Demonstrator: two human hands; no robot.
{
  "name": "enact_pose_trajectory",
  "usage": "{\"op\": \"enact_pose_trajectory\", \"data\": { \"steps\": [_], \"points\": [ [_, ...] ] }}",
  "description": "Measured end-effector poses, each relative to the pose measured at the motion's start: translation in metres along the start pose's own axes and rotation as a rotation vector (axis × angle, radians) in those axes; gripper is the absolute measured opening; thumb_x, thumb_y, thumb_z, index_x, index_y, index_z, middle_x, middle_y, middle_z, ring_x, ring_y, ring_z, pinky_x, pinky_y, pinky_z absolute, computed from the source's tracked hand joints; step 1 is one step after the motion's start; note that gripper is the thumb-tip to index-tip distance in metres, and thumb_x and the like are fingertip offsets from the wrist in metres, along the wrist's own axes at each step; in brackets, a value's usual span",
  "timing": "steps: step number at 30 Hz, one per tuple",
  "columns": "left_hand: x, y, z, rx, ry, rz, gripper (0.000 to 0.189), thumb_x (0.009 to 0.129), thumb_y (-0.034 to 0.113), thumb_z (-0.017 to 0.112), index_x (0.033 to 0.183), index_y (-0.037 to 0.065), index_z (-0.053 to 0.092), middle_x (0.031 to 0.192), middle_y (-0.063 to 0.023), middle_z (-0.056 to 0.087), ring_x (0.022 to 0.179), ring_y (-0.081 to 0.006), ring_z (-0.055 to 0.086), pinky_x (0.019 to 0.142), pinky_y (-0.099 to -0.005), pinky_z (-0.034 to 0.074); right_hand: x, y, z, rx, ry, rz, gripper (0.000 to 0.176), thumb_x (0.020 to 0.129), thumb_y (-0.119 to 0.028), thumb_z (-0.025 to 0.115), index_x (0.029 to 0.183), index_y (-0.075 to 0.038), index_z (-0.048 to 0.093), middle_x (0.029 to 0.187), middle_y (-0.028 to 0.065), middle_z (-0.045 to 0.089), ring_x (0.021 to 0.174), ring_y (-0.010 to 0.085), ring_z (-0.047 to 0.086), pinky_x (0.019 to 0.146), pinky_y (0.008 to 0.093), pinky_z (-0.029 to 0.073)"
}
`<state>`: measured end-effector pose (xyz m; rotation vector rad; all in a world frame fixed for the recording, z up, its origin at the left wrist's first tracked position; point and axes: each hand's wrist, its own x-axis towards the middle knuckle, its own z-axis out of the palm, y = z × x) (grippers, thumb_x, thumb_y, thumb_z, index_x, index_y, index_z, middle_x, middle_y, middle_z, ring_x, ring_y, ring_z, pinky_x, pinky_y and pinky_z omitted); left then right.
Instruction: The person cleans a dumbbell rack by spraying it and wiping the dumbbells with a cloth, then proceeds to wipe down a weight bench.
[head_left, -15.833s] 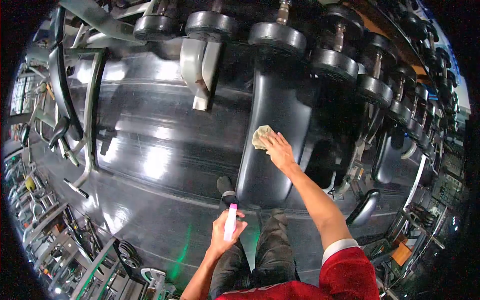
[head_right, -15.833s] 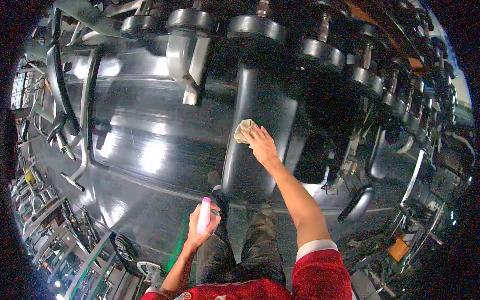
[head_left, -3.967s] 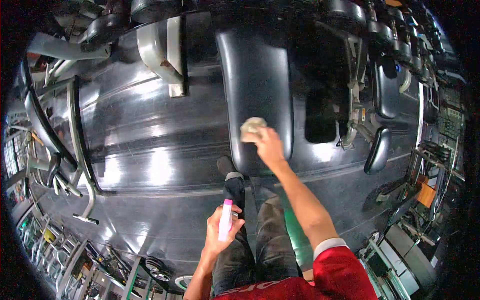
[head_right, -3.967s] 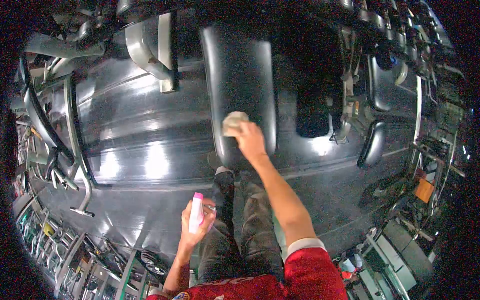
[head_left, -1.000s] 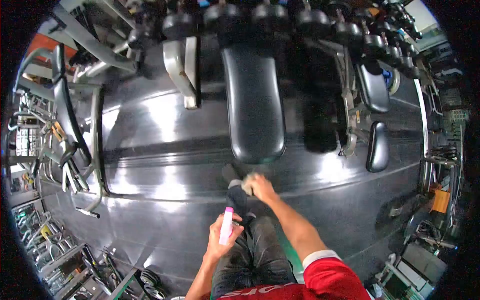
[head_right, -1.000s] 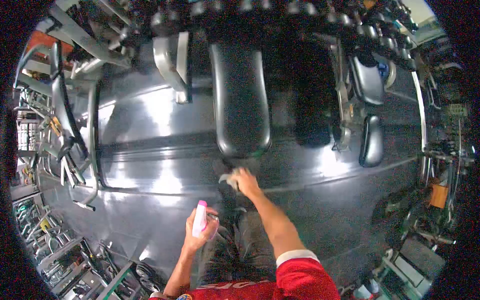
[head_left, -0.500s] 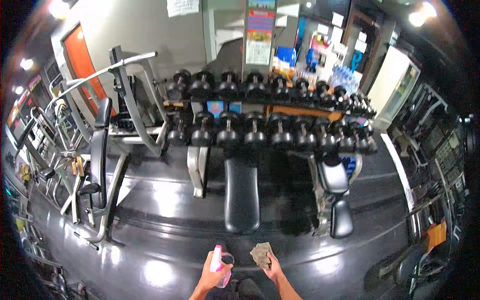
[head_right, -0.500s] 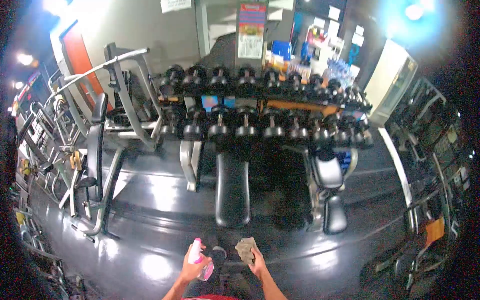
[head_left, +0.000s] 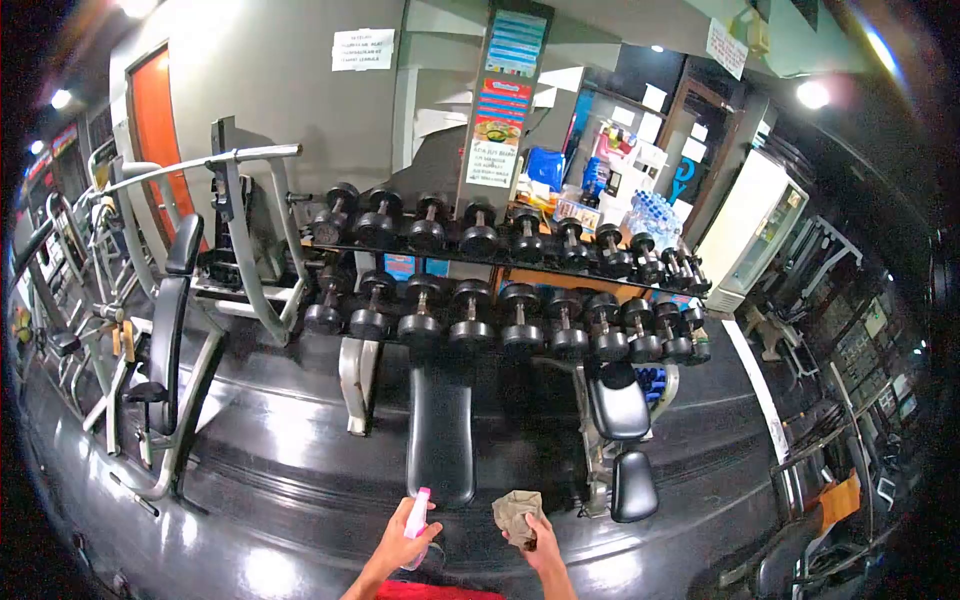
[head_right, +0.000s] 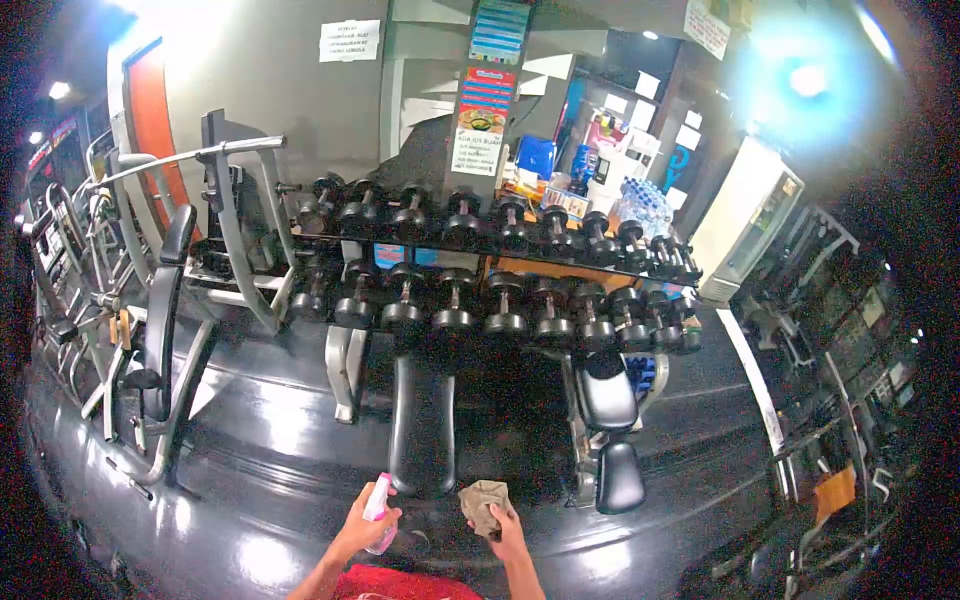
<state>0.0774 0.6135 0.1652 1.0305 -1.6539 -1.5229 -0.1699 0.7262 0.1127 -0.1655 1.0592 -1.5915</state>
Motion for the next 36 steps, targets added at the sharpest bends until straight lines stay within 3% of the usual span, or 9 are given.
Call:
{"op": "enact_pose_trajectory", "data": {
  "steps": [5,7,8,13,16,25,32,34,36],
  "points": [
    [0.047,0.004,0.005,-0.047,-0.09,-0.012,0.035,0.078,0.016,0.073,0.108,0.004,0.059,0.097,-0.0066,0.053,0.074,-0.0148,0.055,0.068,-0.029,0.047,0.022,-0.022,0.026,0.276,-0.076,0.059,0.046,0.095,-0.033,0.045,0.13,-0.004,0.045,0.127,0.0147,0.054,0.109,0.0318,0.057,0.087,0.0458,0.051],
    [0.065,-0.002,0.009,-0.075,-0.134,-0.012,0.035,0.078,0.016,0.074,0.108,0.004,0.059,0.097,-0.0068,0.053,0.074,-0.0149,0.055,0.069,-0.0288,0.047,0.033,-0.031,0.033,-0.381,-0.139,-0.141,0.046,0.093,-0.031,0.041,0.131,-0.003,0.043,0.127,0.0152,0.054,0.109,0.0321,0.058,0.089,0.047,0.05],
    [0.075,-0.002,0.012,-0.058,-0.155,0.044,0.035,0.078,0.016,0.074,0.108,0.004,0.059,0.097,-0.0064,0.053,0.074,-0.0144,0.055,0.069,-0.0285,0.047,0.046,-0.028,0.027,0.302,-0.077,0.061,0.046,0.085,-0.012,0.046,0.129,-0.003,0.044,0.125,0.0153,0.055,0.109,0.0311,0.058,0.089,0.046,0.051],
    [0.104,0.008,0.026,-0.12,-0.253,-0.145,0.034,0.079,0.016,0.073,0.107,0.005,0.059,0.095,-0.004,0.053,0.074,-0.0124,0.052,0.068,-0.0269,0.045,0.076,-0.039,0.027,0.082,0.013,-0.054,0.06,0.074,0.005,0.049,0.133,-0.005,0.042,0.121,0.0167,0.056,0.11,0.0311,0.058,0.086,0.0463,0.053],
    [0.125,0.011,0.039,-0.041,-0.276,-0.076,0.033,0.08,0.016,0.073,0.107,0.004,0.058,0.094,-0.004,0.054,0.076,-0.0115,0.053,0.069,-0.0269,0.045,0.085,-0.06,0.031,-0.002,0.082,-0.069,0.063,0.074,0.007,0.054,0.134,-0.006,0.041,0.12,0.0158,0.057,0.103,0.031,0.061,0.085,0.0428,0.055],
    [0.202,0.027,0.121,-0.01,-0.26,-0.094,0.035,0.08,0.018,0.073,0.107,0.003,0.059,0.094,-0.0045,0.056,0.083,-0.0125,0.055,0.075,-0.027,0.045,0.16,-0.119,-0.039,-0.022,0.107,0.152,0.045,0.083,-0.007,0.065,0.124,0.001,0.048,0.111,0.0136,0.062,0.099,0.0264,0.063,0.085,0.0404,0.053],
    [0.255,0.05,0.205,-0.081,-0.199,-0.249,0.038,0.08,0.019,0.074,0.111,0.004,0.058,0.104,-0.0061,0.058,0.092,-0.014,0.055,0.08,-0.0272,0.045,0.215,-0.211,-0.062,-0.179,-0.058,-0.086,0.05,0.077,-0.005,0.074,0.119,-0.005,0.047,0.109,0.0059,0.058,0.102,0.0161,0.056,0.088,0.0326,0.047],
    [0.264,0.053,0.226,-0.034,-0.179,-0.016,0.039,0.08,0.019,0.073,0.114,0.004,0.058,0.113,-0.0079,0.056,0.103,-0.0166,0.054,0.086,-0.0285,0.044,0.229,-0.233,-0.068,-0.312,-0.12,-0.106,0.05,0.077,-0.004,0.074,0.119,-0.005,0.047,0.109,0.0057,0.058,0.102,0.0155,0.055,0.088,0.0317,0.047],
    [0.272,0.059,0.243,-0.078,-0.183,-0.06,0.039,0.081,0.019,0.073,0.114,0.004,0.059,0.118,-0.0086,0.053,0.106,-0.0177,0.053,0.089,-0.0297,0.044,0.24,-0.25,-0.072,-0.414,-0.207,-0.124,0.049,0.078,-0.003,0.072,0.12,-0.005,0.047,0.11,0.0042,0.057,0.103,0.0139,0.054,0.088,0.03,0.045]
  ]
}}
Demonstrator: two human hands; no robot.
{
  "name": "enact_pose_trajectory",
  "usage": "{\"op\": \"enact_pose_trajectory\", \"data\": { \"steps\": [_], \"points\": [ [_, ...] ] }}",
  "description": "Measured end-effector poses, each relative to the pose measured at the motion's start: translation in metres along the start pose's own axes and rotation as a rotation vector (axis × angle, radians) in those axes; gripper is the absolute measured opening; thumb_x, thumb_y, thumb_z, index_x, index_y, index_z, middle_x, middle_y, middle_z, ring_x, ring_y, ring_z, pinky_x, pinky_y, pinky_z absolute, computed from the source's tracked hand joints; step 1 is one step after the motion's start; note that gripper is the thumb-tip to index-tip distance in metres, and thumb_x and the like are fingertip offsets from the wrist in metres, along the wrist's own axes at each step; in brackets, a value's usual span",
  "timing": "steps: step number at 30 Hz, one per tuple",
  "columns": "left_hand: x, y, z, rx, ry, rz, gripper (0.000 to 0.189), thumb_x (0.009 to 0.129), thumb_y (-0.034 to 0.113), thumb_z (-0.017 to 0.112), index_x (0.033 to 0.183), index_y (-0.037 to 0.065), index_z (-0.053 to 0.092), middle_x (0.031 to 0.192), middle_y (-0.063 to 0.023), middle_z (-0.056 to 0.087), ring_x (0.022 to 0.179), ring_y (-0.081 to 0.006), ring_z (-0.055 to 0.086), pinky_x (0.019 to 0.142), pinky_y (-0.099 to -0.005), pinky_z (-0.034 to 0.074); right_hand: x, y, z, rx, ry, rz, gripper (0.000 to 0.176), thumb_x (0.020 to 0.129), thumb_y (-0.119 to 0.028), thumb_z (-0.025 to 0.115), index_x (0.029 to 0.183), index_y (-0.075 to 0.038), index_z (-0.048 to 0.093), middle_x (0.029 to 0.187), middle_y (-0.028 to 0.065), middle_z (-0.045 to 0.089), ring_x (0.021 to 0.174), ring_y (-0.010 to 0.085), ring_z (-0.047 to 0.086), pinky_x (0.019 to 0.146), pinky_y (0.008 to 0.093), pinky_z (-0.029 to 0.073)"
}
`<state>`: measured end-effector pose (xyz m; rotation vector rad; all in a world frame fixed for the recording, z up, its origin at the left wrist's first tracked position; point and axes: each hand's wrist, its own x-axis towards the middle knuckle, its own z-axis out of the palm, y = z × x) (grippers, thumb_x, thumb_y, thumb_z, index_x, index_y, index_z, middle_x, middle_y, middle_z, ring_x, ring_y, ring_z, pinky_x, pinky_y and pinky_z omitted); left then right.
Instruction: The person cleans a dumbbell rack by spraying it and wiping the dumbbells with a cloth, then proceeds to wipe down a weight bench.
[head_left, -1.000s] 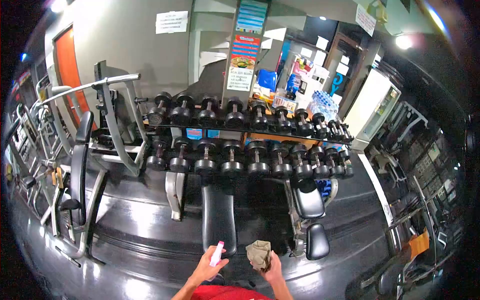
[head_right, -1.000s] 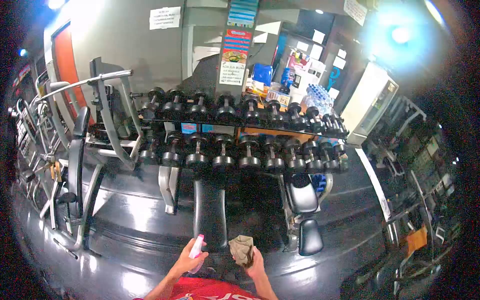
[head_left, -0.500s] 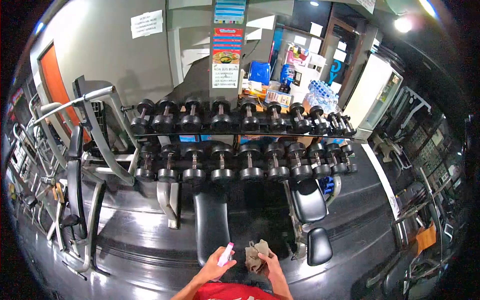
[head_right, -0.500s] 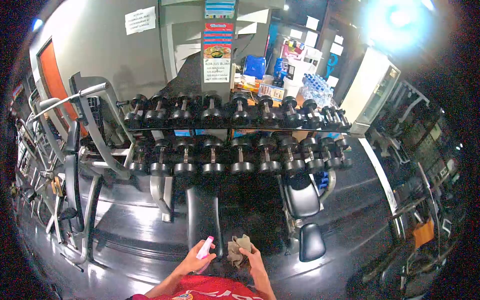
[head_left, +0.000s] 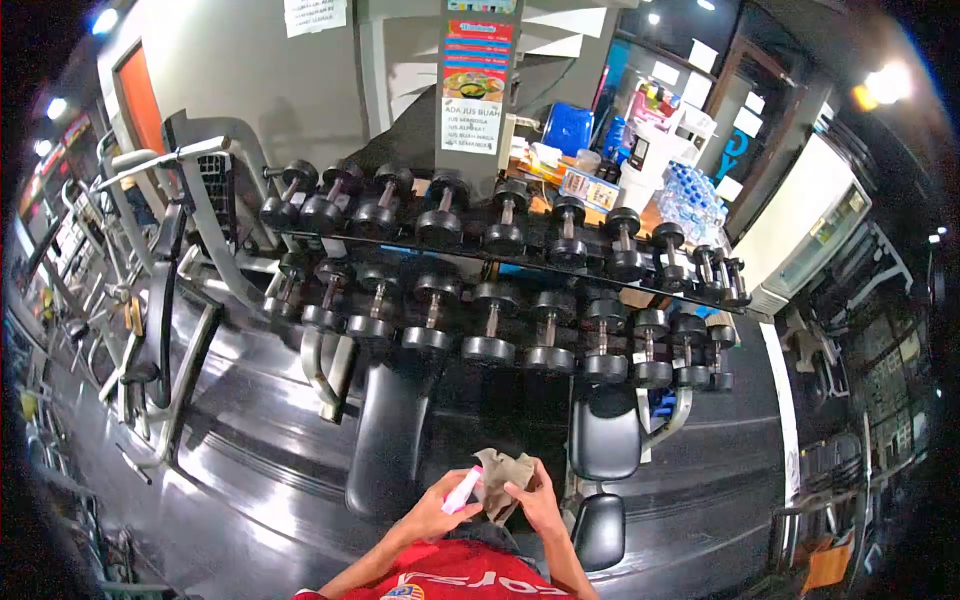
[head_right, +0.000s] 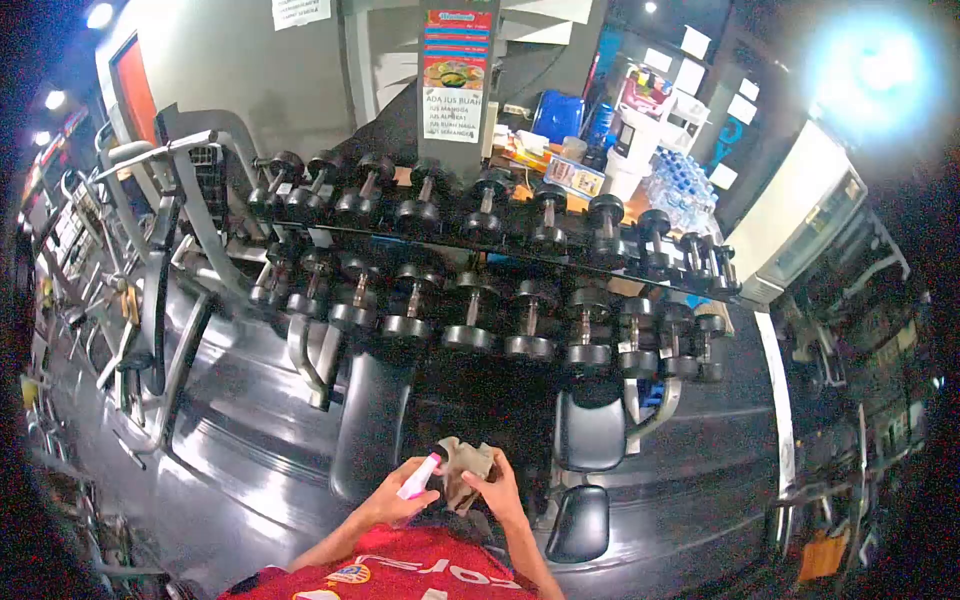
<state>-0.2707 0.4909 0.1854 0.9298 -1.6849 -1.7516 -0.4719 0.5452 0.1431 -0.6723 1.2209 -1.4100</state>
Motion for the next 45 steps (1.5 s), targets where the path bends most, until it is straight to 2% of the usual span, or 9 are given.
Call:
{"op": "enact_pose_trajectory", "data": {
  "steps": [5,7,13,21,27,33,37,39,45],
  "points": [
    [0.022,0.004,0.018,0.039,-0.006,0.051,0.041,0.081,0.02,0.071,0.117,0.004,0.058,0.129,-0.0095,0.049,0.107,-0.0189,0.054,0.087,-0.0313,0.047,0.021,-0.023,-0.006,0.061,-0.092,0.008,0.048,0.081,-0.003,0.069,0.124,-0.003,0.047,0.12,0.0052,0.056,0.11,0.0148,0.053,0.094,0.0303,0.042],
    [0.027,0.015,0.02,-0.064,0.025,-0.141,0.045,0.081,0.02,0.071,0.121,0.004,0.057,0.135,-0.0115,0.045,0.098,-0.0176,0.058,0.076,-0.0293,0.051,0.033,-0.024,-0.009,0.127,-0.126,0.031,0.051,0.084,-0.004,0.067,0.13,-0.002,0.045,0.124,0.0061,0.055,0.113,0.0154,0.052,0.097,0.0307,0.04],
    [0.055,0.016,0.018,-0.095,0.162,-0.123,0.052,0.081,0.018,0.073,0.126,0.004,0.051,0.088,-0.0009,0.061,0.065,-0.0082,0.054,0.06,-0.0237,0.047,0.065,-0.044,-0.015,0.145,-0.23,0.153,0.063,0.085,-0.006,0.065,0.14,-0.004,0.036,0.135,0.0073,0.047,0.123,0.0167,0.045,0.105,0.0323,0.034],
    [0.114,0.023,-0.018,-0.122,0.058,-0.03,0.042,0.083,0.015,0.069,0.121,0.005,0.055,0.102,-0.0008,0.054,0.072,-0.0073,0.053,0.064,-0.0233,0.045,0.124,-0.063,-0.008,0.028,-0.205,0.201,0.059,0.081,-0.002,0.068,0.135,-0.007,0.045,0.122,0.004,0.058,0.111,0.0139,0.053,0.098,0.0306,0.04],
    [0.167,0.026,-0.056,-0.06,-0.095,0.06,0.042,0.083,0.02,0.068,0.121,0.006,0.057,0.119,-0.0118,0.051,0.117,-0.0252,0.048,0.099,-0.0344,0.037,0.184,-0.072,0.01,-0.265,-0.06,0.046,0.053,0.073,-0.003,0.072,0.124,-0.004,0.056,0.11,0.0051,0.064,0.101,0.0125,0.058,0.091,0.028,0.045],
    [0.212,0.03,-0.092,-0.139,-0.115,-0.028,0.044,0.082,0.019,0.07,0.121,0.006,0.056,0.117,-0.0065,0.048,0.103,-0.0179,0.051,0.091,-0.0299,0.041,0.225,-0.093,0.038,-0.582,0.111,-0.1,0.048,0.067,-0.007,0.076,0.113,-0.001,0.063,0.096,0.0081,0.06,0.092,0.0178,0.058,0.083,0.0286,0.045],
    [0.231,0.032,-0.108,0.021,-0.087,0.187,0.046,0.082,0.013,0.069,0.124,0.005,0.054,0.107,-0.0026,0.048,0.083,-0.0113,0.053,0.071,-0.0241,0.046,0.245,-0.109,0.055,-0.772,0.186,-0.236,0.048,0.066,-0.008,0.078,0.111,0.0,0.062,0.093,0.0091,0.059,0.087,0.0198,0.057,0.081,0.0289,0.045],
    [0.24,0.047,-0.115,-0.229,-0.135,-0.145,0.046,0.083,0.009,0.068,0.126,0.005,0.053,0.095,-0.0003,0.048,0.075,-0.0079,0.052,0.067,-0.022,0.045,0.255,-0.106,0.057,-0.668,0.207,-0.29,0.047,0.067,-0.007,0.078,0.111,0.0,0.062,0.093,0.0088,0.059,0.088,0.0191,0.057,0.081,0.0293,0.045],
    [0.275,0.054,-0.125,-0.243,-0.048,-0.038,0.047,0.084,0.015,0.068,0.127,0.006,0.053,0.105,-0.0025,0.049,0.074,-0.0098,0.053,0.064,-0.0245,0.046,0.289,-0.099,0.043,-0.283,-0.032,-0.117,0.08,0.074,-0.012,0.078,0.14,-0.004,0.033,0.13,0.0087,0.048,0.116,0.0186,0.05,0.098,0.0322,0.041]
  ]
}}
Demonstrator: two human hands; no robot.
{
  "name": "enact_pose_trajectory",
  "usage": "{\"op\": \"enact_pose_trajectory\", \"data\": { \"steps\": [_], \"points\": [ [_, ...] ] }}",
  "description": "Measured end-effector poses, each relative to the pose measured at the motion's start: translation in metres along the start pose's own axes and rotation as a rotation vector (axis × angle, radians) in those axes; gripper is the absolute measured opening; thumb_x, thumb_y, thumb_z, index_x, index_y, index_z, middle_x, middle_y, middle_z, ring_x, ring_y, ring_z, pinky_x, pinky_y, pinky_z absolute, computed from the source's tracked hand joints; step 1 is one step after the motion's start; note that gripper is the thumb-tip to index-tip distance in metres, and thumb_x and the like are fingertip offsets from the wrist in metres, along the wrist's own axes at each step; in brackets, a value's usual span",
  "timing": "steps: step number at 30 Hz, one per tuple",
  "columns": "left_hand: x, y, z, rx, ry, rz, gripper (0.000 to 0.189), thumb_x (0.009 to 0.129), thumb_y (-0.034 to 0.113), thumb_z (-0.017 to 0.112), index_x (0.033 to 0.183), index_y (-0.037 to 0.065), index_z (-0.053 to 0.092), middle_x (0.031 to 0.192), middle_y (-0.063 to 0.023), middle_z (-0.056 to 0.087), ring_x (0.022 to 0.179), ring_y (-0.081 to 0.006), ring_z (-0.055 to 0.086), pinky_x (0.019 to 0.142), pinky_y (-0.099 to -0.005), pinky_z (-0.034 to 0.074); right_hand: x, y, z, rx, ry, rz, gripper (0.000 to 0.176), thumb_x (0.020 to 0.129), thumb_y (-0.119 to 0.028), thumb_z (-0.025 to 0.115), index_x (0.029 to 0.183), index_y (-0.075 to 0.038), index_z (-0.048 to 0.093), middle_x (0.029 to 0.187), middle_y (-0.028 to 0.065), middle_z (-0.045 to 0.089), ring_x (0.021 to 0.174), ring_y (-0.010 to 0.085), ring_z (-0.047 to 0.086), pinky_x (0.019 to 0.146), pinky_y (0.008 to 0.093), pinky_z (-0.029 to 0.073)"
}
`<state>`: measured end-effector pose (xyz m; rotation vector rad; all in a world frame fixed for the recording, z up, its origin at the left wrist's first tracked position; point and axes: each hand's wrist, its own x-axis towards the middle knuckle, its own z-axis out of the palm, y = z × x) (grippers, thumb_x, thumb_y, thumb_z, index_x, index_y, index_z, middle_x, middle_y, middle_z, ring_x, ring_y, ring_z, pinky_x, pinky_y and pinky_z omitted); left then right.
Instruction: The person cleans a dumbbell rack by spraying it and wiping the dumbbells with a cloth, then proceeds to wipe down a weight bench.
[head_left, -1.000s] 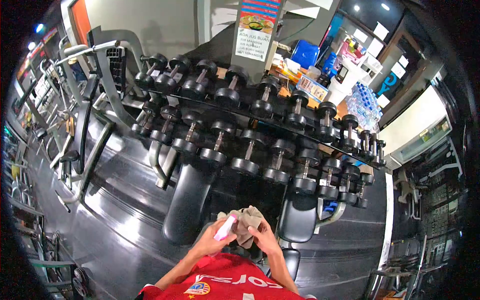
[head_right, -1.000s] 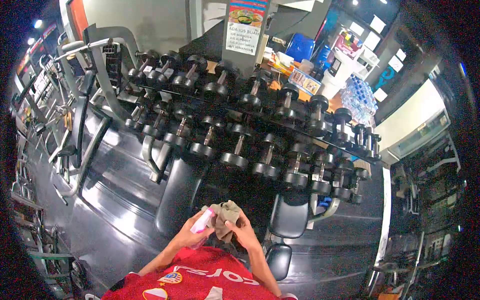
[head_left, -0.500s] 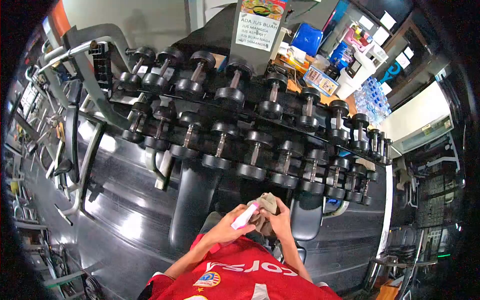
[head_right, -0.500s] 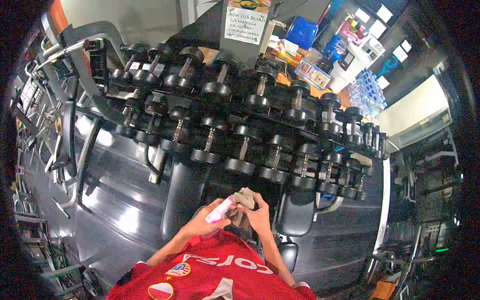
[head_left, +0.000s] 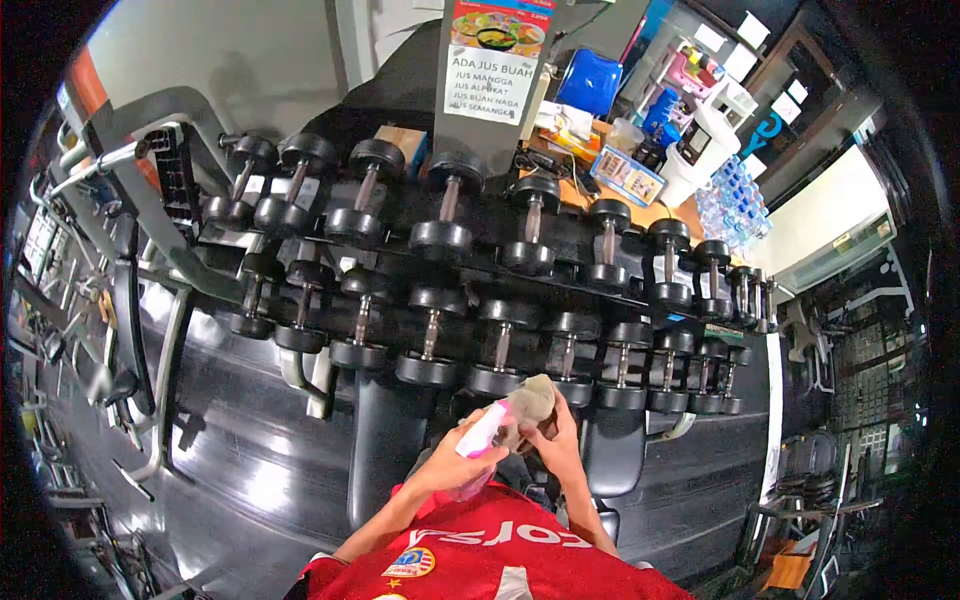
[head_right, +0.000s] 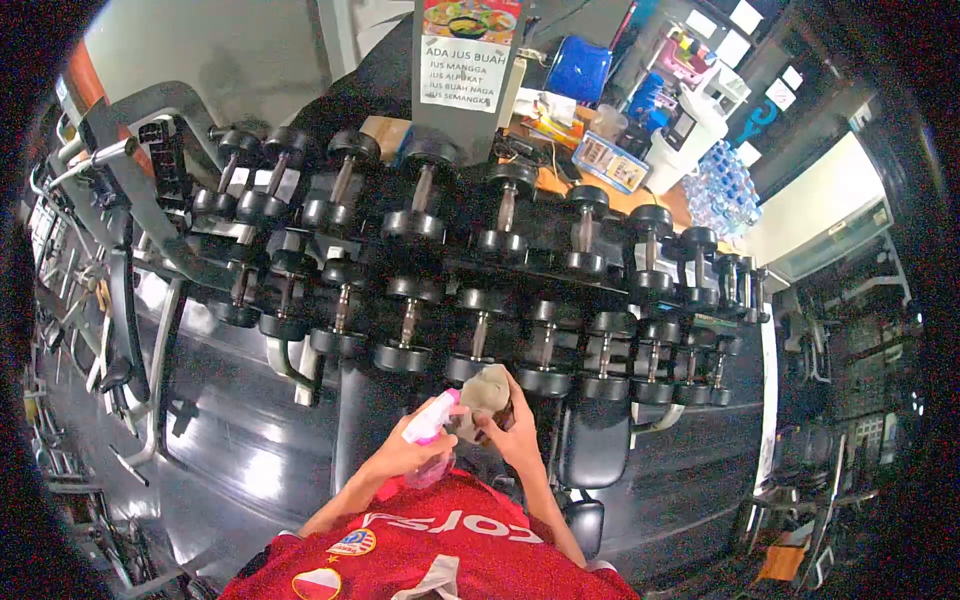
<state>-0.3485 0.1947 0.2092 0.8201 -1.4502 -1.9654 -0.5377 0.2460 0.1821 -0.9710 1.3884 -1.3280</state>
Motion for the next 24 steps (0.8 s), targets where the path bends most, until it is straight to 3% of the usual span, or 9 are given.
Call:
{"op": "enact_pose_trajectory", "data": {
  "steps": [3,6,7,8,10,11,14,21,24],
  "points": [
    [0.02,0.011,-0.01,-0.053,-0.043,-0.149,0.045,0.084,0.01,0.066,0.127,0.006,0.053,0.107,-0.0032,0.051,0.073,-0.0086,0.053,0.064,-0.0247,0.047,0.023,0.007,0.004,0.159,0.098,0.025,0.07,0.077,-0.006,0.072,0.137,-0.002,0.036,0.128,0.0104,0.051,0.116,0.021,0.051,0.097,0.0335,0.043],
    [0.044,0.023,-0.017,-0.007,-0.029,-0.023,0.042,0.083,0.008,0.066,0.124,0.006,0.054,0.106,-0.0029,0.052,0.072,-0.0079,0.053,0.065,-0.0248,0.047,0.051,0.018,0.005,0.472,0.208,0.08,0.06,0.078,-0.002,0.069,0.131,-0.002,0.042,0.124,0.0093,0.053,0.112,0.02,0.053,0.094,0.0327,0.045],
    [0.051,0.029,-0.019,-0.004,-0.026,-0.02,0.042,0.083,0.008,0.066,0.124,0.006,0.054,0.106,-0.0029,0.052,0.072,-0.0079,0.053,0.065,-0.0248,0.047,0.06,0.015,0.004,0.503,0.241,0.126,0.051,0.082,-0.017,0.065,0.127,-0.005,0.045,0.122,0.0082,0.055,0.11,0.0206,0.055,0.091,0.036,0.047],
    [0.058,0.035,-0.023,0.039,-0.009,0.047,0.041,0.083,0.007,0.065,0.123,0.005,0.053,0.106,-0.0026,0.053,0.072,-0.0078,0.053,0.065,-0.0249,0.047,0.067,0.012,0.002,0.505,0.237,0.124,0.051,0.082,-0.017,0.065,0.127,-0.005,0.045,0.122,0.0082,0.055,0.11,0.0206,0.055,0.091,0.036,0.047],
    [0.077,0.045,-0.03,0.087,0.01,0.114,0.04,0.083,0.006,0.065,0.121,0.005,0.053,0.106,-0.0022,0.054,0.073,-0.0077,0.054,0.065,-0.025,0.047,0.082,0.003,-0.007,0.897,0.285,0.29,0.057,0.084,-0.04,0.06,0.129,-0.008,0.045,0.123,0.0073,0.055,0.111,0.0239,0.055,0.092,0.0432,0.047],
    [0.086,0.049,-0.033,0.063,0.041,0.125,0.039,0.083,0.006,0.065,0.12,0.005,0.052,0.106,-0.0022,0.054,0.073,-0.0078,0.054,0.065,-0.0252,0.047,0.099,-0.008,-0.007,0.942,0.183,0.238,0.062,0.084,-0.054,0.052,0.129,-0.012,0.045,0.124,0.007,0.055,0.111,0.0284,0.055,0.095,0.0496,0.044],
    [0.114,0.056,-0.042,0.035,0.069,0.118,0.04,0.084,0.008,0.066,0.119,0.004,0.049,0.107,-0.0033,0.054,0.074,-0.0077,0.055,0.066,-0.0258,0.048,0.134,-0.012,-0.022,1.317,0.183,0.127,0.056,0.086,-0.053,0.053,0.127,-0.015,0.051,0.117,0.0081,0.058,0.112,0.0323,0.053,0.102,0.0541,0.039],
    [0.188,0.06,-0.061,-0.04,0.132,0.156,0.039,0.084,0.011,0.066,0.117,0.006,0.046,0.102,-0.0038,0.057,0.076,-0.0074,0.056,0.067,-0.0248,0.048,0.206,-0.023,-0.058,1.35,0.253,0.208,0.053,0.089,-0.052,0.05,0.126,-0.014,0.053,0.121,0.0095,0.058,0.113,0.0319,0.053,0.101,0.0525,0.039],
    [0.221,0.046,-0.069,0.061,0.22,0.177,0.036,0.083,0.008,0.065,0.115,0.006,0.048,0.1,-0.0027,0.057,0.075,-0.0075,0.056,0.065,-0.025,0.048,0.224,-0.034,-0.066,1.345,0.094,0.191,0.064,0.09,-0.055,0.043,0.139,-0.014,0.038,0.136,0.0086,0.046,0.123,0.0345,0.044,0.094,0.0503,0.042]
  ]
}}
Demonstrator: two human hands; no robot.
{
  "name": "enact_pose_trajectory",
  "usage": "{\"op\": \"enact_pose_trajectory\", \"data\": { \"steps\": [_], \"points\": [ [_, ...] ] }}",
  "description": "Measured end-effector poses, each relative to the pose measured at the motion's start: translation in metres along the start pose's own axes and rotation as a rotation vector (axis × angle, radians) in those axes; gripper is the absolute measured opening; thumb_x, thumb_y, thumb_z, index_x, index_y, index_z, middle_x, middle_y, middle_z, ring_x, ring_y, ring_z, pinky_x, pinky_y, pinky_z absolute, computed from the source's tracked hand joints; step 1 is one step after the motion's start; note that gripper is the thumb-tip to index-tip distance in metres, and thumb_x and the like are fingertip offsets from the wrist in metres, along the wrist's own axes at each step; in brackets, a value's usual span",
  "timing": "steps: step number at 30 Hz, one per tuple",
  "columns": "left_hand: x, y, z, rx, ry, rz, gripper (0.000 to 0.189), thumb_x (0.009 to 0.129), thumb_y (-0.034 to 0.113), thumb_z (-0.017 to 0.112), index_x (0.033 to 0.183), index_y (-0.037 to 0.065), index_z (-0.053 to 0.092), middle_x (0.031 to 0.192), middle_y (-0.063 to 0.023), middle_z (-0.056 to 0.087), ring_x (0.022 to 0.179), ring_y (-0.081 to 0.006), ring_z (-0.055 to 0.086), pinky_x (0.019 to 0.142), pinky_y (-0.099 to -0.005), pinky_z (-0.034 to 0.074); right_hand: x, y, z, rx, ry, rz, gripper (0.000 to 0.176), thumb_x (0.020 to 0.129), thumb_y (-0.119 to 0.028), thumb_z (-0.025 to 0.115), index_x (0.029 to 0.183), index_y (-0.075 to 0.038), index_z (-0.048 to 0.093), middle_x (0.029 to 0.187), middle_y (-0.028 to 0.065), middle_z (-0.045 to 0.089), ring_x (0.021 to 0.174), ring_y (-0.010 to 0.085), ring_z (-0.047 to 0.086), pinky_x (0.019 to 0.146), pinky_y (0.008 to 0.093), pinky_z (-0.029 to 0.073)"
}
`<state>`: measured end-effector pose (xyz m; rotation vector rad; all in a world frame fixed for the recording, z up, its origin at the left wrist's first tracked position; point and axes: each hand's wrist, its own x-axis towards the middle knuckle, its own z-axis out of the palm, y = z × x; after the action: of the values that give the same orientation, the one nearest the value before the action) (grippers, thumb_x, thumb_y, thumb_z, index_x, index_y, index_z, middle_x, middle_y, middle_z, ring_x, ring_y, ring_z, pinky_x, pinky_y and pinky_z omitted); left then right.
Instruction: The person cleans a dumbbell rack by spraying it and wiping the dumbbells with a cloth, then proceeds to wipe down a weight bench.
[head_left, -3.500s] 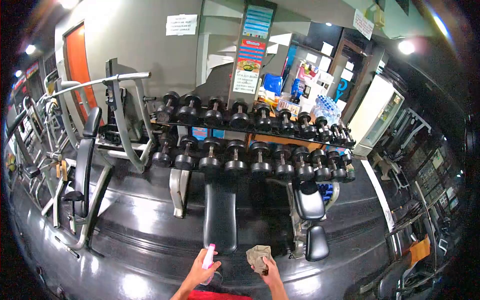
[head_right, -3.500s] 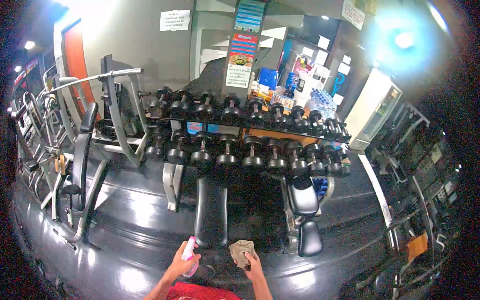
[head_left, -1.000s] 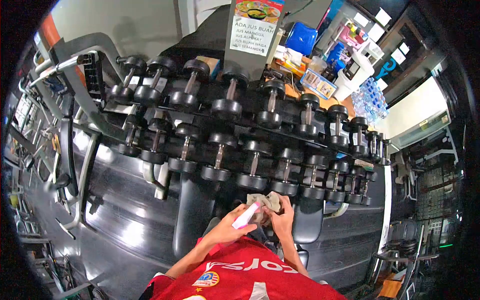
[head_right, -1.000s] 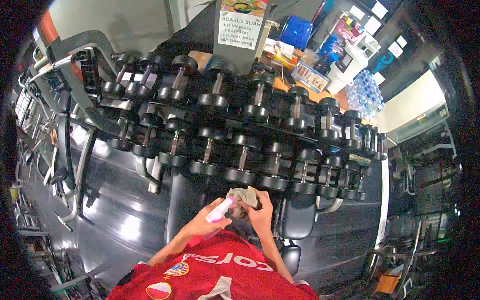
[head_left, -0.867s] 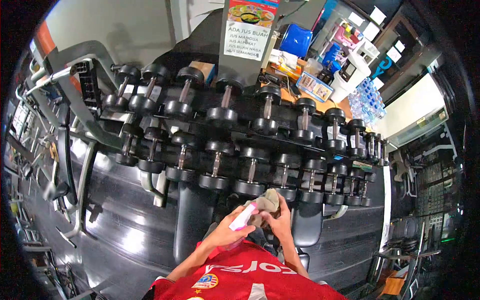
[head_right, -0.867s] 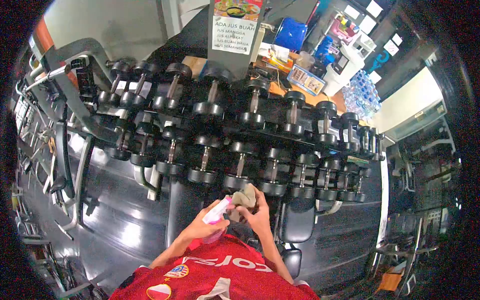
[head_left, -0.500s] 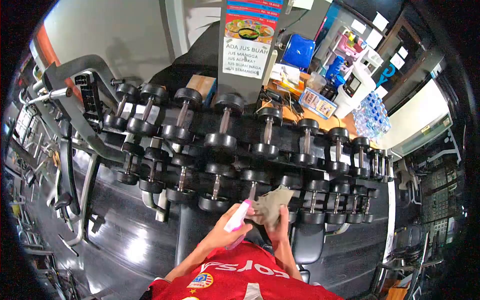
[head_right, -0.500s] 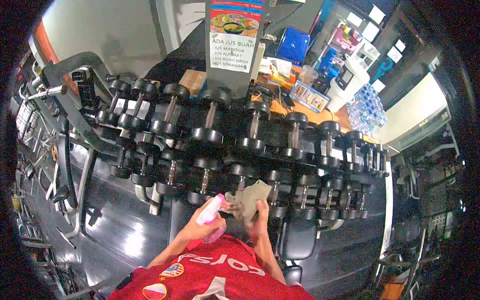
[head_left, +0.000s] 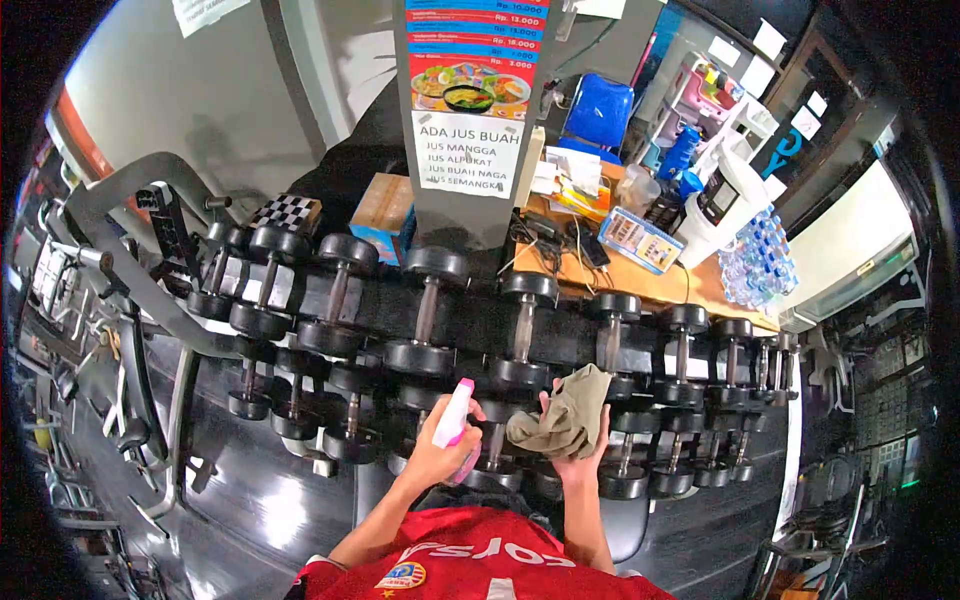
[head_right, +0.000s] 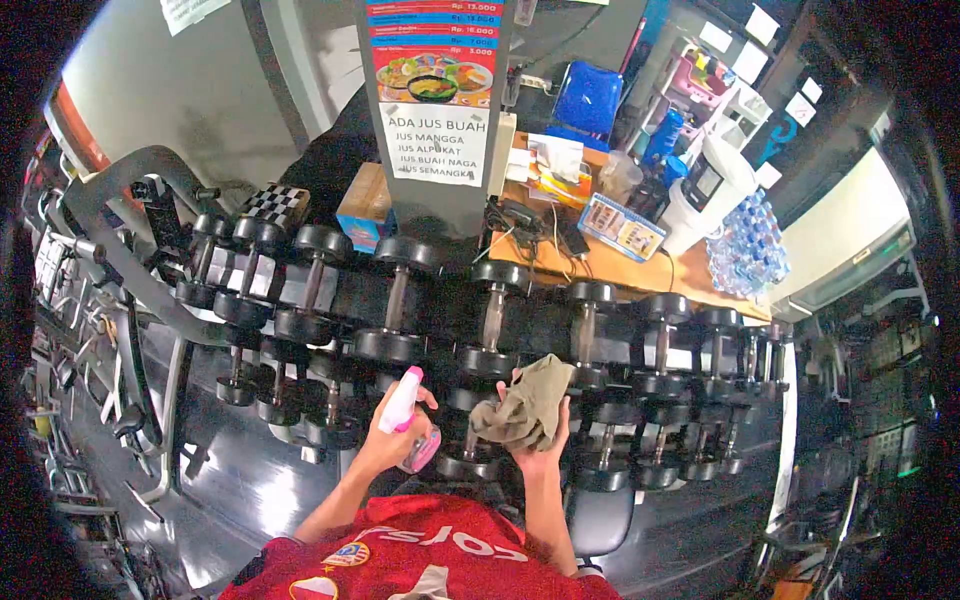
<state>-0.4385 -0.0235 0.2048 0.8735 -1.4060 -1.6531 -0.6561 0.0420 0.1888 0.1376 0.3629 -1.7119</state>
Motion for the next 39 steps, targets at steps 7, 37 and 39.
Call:
{"op": "enact_pose_trajectory", "data": {
  "steps": [7,37,39],
  "points": [
    [0.075,-0.004,0.02,0.005,0.105,-0.111,0.02,0.084,0.005,0.062,0.102,0.005,0.053,0.084,-0.0001,0.058,0.06,-0.0059,0.054,0.055,-0.0225,0.046,0.036,-0.027,-0.018,0.039,-0.052,-0.017,0.056,0.094,-0.047,0.042,0.139,-0.014,0.039,0.136,0.0087,0.046,0.118,0.0322,0.049,0.095,0.0502,0.043],
    [0.216,-0.055,0.036,0.137,-0.095,-0.269,0.026,0.087,0.025,0.066,0.093,0.003,0.053,0.067,-0.0026,0.057,0.05,-0.0101,0.055,0.048,-0.027,0.046,0.161,-0.06,-0.005,-1.022,0.355,-0.463,0.049,0.092,-0.016,0.055,0.137,-0.004,0.038,0.127,0.0113,0.053,0.111,0.0222,0.055,0.094,0.0357,0.045],
    [0.204,-0.048,0.034,0.141,-0.091,-0.301,0.027,0.086,0.025,0.066,0.093,0.003,0.053,0.067,-0.0033,0.057,0.05,-0.0104,0.055,0.048,-0.027,0.046,0.19,-0.052,0.004,-1.462,0.23,-0.733,0.046,0.091,-0.016,0.056,0.133,-0.002,0.042,0.124,0.0145,0.054,0.112,0.0249,0.054,0.096,0.0367,0.043]
  ]
}}
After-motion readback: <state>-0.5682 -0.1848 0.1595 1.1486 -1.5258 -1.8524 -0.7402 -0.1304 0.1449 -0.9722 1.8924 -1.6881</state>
